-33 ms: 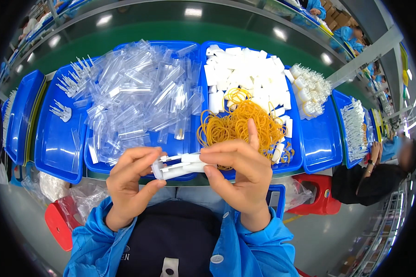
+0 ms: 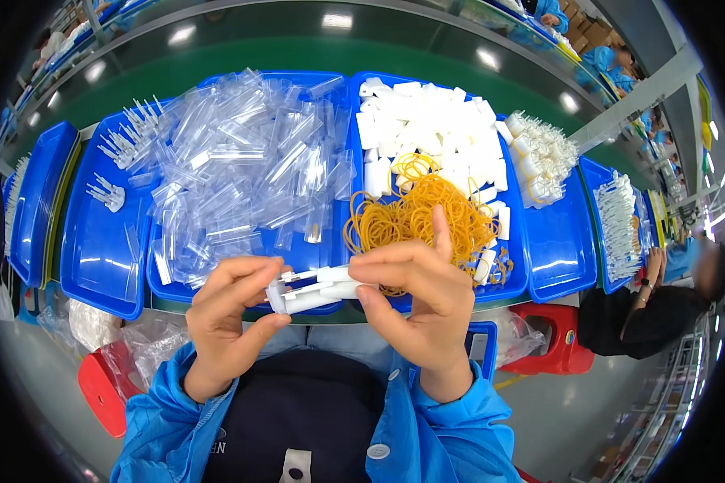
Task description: The person assembles small white plastic components by inserting them into clear plastic sleeves. They repeatedly pick up a white piece, slide it into a sleeve, and place the finished unit into a blue bin. The process is repetitive and performed by hand at a workstation.
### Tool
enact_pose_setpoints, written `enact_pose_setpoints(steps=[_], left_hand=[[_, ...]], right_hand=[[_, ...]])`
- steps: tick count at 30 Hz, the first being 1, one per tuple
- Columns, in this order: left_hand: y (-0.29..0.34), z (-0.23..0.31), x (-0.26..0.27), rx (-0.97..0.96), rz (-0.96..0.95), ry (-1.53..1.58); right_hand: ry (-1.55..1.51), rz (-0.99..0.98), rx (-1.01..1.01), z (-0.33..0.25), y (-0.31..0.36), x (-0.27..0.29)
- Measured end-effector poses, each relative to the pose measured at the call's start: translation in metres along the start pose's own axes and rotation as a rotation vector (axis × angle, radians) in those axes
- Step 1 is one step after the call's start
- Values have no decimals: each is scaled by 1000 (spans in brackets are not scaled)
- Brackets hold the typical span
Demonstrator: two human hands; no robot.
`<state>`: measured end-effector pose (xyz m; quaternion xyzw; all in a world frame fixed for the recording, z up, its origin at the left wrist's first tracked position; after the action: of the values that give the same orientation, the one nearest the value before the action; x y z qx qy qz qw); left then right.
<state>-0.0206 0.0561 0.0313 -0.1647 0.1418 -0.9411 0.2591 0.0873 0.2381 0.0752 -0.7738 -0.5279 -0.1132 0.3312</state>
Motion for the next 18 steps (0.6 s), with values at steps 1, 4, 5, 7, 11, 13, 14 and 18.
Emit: enact_pose_setpoints(steps=[1,4,5,7,11,13,14,18], left_hand=[[0,-1,0,6,8,30],[1,-3,0,12,47,88],[1,-3,-1,10,68,87],[-1,-2,-3,5,85,79],[-3,-3,-8,-5,78,77],[-4,-2,-10,-9,84,90],[-4,-2,-10,-10,88,100],[-3,0,-8,0,37,242]], right_hand=[[15,-14,-13,1,-1,0],[-97,-36,-76,6,-1,-1],[-104,-26,-81,6,-1,-2],[-116,-7,-91,5,-1,-5],[32,-53,79,-11,-4,-14],[-46,-64,62,-8,-5,-18],[-83,-70,54,-6,-5,-20],[-239,-56,-11,4,-3,-20]])
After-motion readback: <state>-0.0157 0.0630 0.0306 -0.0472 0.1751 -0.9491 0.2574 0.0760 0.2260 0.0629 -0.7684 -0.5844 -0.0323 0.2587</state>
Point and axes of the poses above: each hand's wrist, its own y-axis away from the middle knuckle, its own x-axis out of the back of the hand, z = x × y, the point moved 4 cm from there along -y, towards the middle knuckle, and after that the axes turned 12 degrees about -z, right-handed, at the moved point
